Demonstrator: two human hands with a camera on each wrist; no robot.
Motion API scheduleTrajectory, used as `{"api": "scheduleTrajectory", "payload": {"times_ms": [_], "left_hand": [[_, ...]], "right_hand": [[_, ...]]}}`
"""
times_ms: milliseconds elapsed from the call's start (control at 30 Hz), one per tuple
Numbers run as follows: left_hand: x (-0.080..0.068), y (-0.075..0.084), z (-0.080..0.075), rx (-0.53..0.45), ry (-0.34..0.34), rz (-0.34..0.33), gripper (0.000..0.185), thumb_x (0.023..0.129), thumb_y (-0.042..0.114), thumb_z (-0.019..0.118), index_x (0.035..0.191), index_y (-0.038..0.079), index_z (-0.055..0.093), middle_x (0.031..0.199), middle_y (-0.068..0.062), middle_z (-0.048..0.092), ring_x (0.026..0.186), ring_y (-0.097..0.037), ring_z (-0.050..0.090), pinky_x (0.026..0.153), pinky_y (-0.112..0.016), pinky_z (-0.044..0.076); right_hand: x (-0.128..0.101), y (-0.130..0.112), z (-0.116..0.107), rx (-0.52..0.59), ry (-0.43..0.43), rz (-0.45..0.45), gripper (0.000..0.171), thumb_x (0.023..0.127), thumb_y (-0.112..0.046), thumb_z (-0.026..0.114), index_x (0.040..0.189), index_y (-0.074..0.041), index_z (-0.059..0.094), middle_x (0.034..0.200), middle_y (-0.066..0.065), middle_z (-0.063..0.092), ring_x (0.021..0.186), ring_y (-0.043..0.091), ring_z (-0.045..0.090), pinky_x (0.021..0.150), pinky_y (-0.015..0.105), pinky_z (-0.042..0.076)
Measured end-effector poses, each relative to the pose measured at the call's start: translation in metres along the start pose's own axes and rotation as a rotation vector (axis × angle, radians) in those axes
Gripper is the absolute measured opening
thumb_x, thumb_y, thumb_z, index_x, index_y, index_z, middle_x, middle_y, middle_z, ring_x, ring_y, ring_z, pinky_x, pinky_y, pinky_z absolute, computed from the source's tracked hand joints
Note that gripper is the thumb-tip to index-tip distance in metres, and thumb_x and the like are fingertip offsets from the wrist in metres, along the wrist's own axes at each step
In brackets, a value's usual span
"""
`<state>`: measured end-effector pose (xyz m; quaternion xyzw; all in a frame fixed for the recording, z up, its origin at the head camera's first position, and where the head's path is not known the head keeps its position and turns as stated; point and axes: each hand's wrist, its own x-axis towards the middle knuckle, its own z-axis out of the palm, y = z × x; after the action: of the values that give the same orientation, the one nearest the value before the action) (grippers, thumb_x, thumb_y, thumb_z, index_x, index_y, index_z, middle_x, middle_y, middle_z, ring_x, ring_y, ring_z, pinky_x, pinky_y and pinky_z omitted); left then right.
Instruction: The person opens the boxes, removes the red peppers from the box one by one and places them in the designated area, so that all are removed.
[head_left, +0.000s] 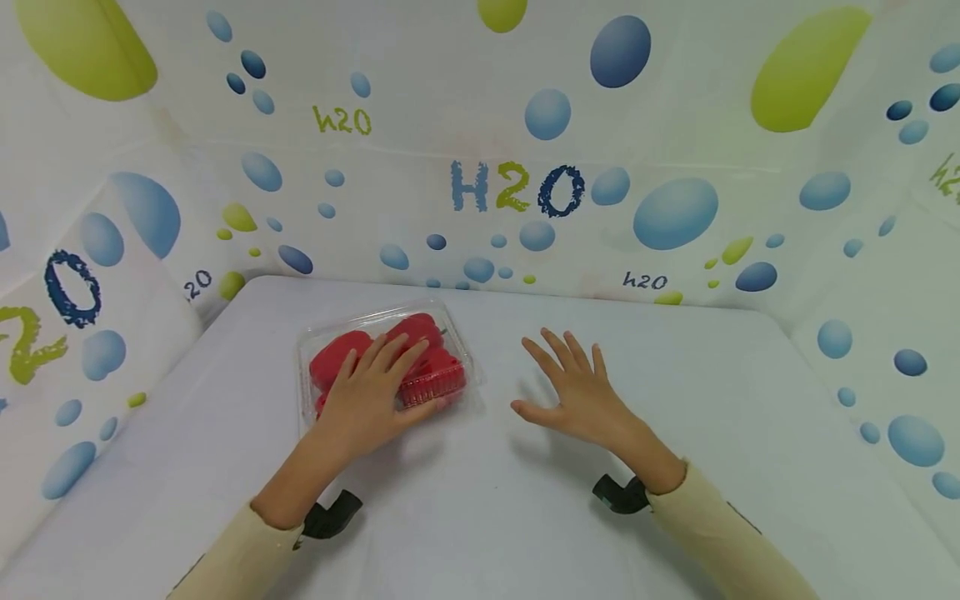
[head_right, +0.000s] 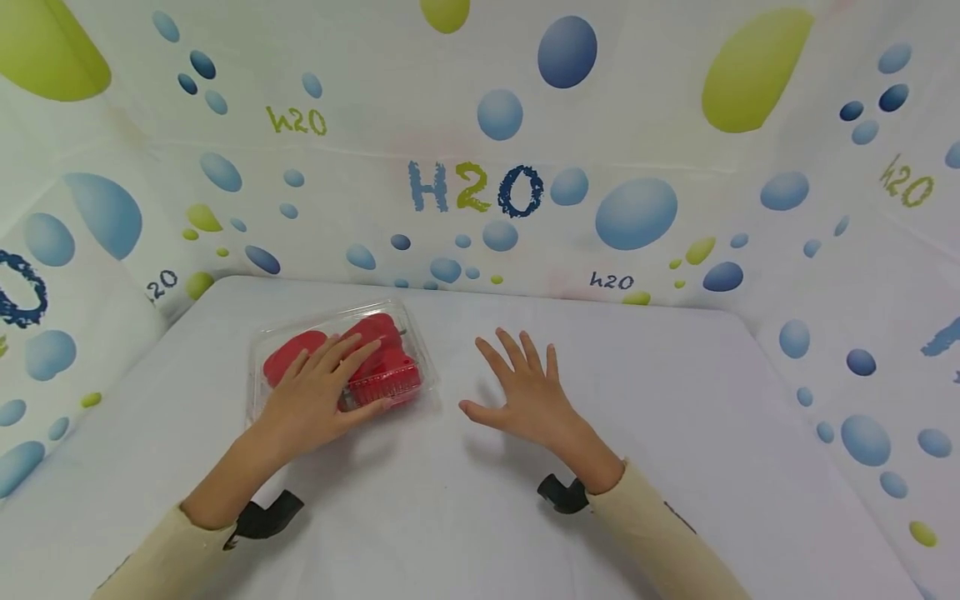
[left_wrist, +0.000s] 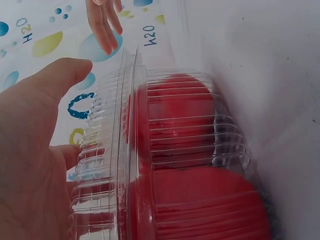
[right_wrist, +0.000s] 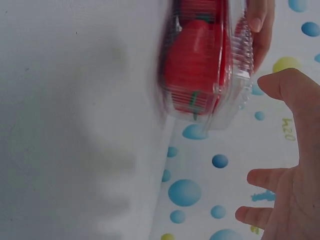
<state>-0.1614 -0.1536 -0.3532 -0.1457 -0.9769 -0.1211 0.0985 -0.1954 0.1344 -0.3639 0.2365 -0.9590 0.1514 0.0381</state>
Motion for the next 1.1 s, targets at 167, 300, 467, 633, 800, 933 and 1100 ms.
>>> {"api": "scheduleTrajectory", "payload": {"times_ms": [167, 300, 467, 633, 800, 933, 1100], "left_hand": [[0.0, 0.0, 0.002, -0.004, 0.02, 0.003, 0.083, 0.075, 0.056, 0.066, 0.144, 0.022, 0.034, 0.146, -0.011, 0.035, 0.136, -0.033, 0.027, 0.107, -0.062, 0.02], [0.001, 0.0, 0.004, 0.0, 0.039, 0.007, 0.082, 0.075, 0.056, 0.067, 0.142, 0.021, 0.036, 0.144, -0.011, 0.039, 0.135, -0.034, 0.03, 0.107, -0.063, 0.022], [0.001, 0.002, 0.007, 0.009, 0.035, 0.007, 0.08, 0.076, 0.059, 0.064, 0.141, 0.022, 0.038, 0.143, -0.01, 0.04, 0.135, -0.033, 0.029, 0.107, -0.062, 0.022], [0.0, 0.002, 0.008, 0.021, 0.05, 0.006, 0.078, 0.074, 0.058, 0.066, 0.138, 0.02, 0.043, 0.142, -0.01, 0.042, 0.135, -0.033, 0.03, 0.106, -0.062, 0.023], [0.0, 0.001, 0.007, 0.037, 0.059, 0.006, 0.077, 0.073, 0.057, 0.067, 0.137, 0.019, 0.046, 0.141, -0.01, 0.043, 0.135, -0.033, 0.031, 0.106, -0.061, 0.025], [-0.001, 0.0, 0.007, 0.049, 0.063, 0.005, 0.077, 0.073, 0.057, 0.068, 0.136, 0.019, 0.046, 0.14, -0.011, 0.043, 0.134, -0.033, 0.032, 0.106, -0.061, 0.025], [-0.001, 0.0, 0.008, 0.057, 0.06, 0.008, 0.078, 0.072, 0.057, 0.069, 0.136, 0.019, 0.046, 0.14, -0.011, 0.043, 0.134, -0.034, 0.033, 0.105, -0.062, 0.026]], "right_hand": [[0.003, -0.005, 0.003, 0.014, 0.013, -0.022, 0.082, 0.081, -0.061, 0.055, 0.148, -0.028, 0.021, 0.155, 0.006, 0.017, 0.142, 0.036, 0.011, 0.107, 0.067, 0.005], [0.005, -0.009, 0.006, 0.031, 0.007, -0.035, 0.082, 0.082, -0.06, 0.055, 0.148, -0.026, 0.021, 0.155, 0.007, 0.018, 0.141, 0.037, 0.013, 0.108, 0.064, 0.012], [0.007, -0.013, 0.01, 0.066, 0.004, -0.039, 0.082, 0.082, -0.057, 0.058, 0.148, -0.023, 0.023, 0.154, 0.009, 0.02, 0.14, 0.038, 0.017, 0.103, 0.062, 0.029], [0.01, -0.017, 0.013, 0.076, 0.002, -0.036, 0.082, 0.081, -0.057, 0.059, 0.147, -0.024, 0.024, 0.153, 0.008, 0.023, 0.139, 0.037, 0.022, 0.097, 0.063, 0.036], [0.013, -0.021, 0.015, 0.091, 0.004, -0.036, 0.08, 0.081, -0.058, 0.058, 0.147, -0.026, 0.025, 0.152, 0.006, 0.025, 0.138, 0.035, 0.025, 0.097, 0.061, 0.037], [0.015, -0.026, 0.018, 0.116, 0.004, -0.053, 0.08, 0.082, -0.058, 0.057, 0.147, -0.026, 0.025, 0.152, 0.006, 0.025, 0.138, 0.032, 0.026, 0.097, 0.059, 0.038], [0.017, -0.031, 0.025, 0.169, 0.035, -0.071, 0.076, 0.083, -0.057, 0.057, 0.145, -0.024, 0.029, 0.149, 0.004, 0.031, 0.135, 0.028, 0.033, 0.096, 0.056, 0.042]]}}
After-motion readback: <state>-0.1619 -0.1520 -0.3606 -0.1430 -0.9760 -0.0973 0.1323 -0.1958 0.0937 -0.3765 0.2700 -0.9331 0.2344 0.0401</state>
